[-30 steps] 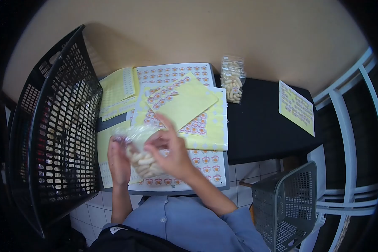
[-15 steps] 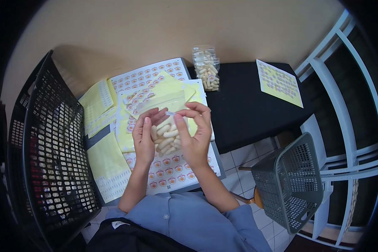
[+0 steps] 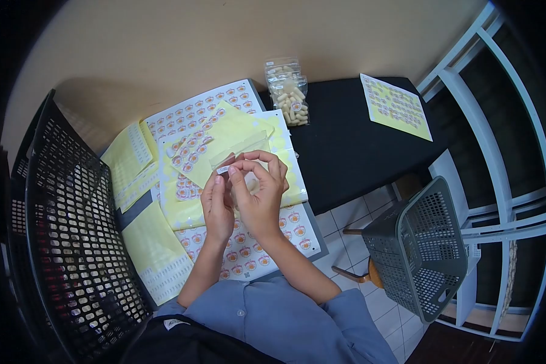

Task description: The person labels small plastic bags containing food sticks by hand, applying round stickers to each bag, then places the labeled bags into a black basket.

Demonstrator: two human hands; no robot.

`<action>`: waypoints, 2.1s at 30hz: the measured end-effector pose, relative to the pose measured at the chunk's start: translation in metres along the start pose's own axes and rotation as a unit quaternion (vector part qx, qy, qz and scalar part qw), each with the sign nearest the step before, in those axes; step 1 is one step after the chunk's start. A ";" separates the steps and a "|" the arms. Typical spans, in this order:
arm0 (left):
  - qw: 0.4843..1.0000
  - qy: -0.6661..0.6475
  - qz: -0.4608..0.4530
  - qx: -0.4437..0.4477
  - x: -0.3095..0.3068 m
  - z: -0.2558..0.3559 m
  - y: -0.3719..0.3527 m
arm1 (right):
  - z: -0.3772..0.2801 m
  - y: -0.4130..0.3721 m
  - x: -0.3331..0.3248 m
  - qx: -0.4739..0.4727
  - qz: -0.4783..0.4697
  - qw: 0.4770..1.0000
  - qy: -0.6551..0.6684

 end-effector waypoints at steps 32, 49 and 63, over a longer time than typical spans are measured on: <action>0.999 0.016 0.027 0.005 -0.009 0.005 -0.002 | 0.002 0.001 0.007 -0.015 -0.015 1.000 -0.002; 0.998 0.033 0.046 -0.001 -0.018 0.003 -0.009 | 0.001 0.004 -0.010 -0.073 0.007 0.997 -0.012; 0.941 -0.187 0.085 -0.268 -0.108 -0.069 0.005 | 0.085 0.047 0.138 -0.138 -0.323 0.936 -0.033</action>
Point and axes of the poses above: each hand's wrist, its own y-axis towards the middle knuckle, its own x-axis out of the palm, z = x × y, the point moved 10 cm from there along y, towards the middle knuckle, and after that the axes turned 14 degrees about -x, right-handed, at the moved point
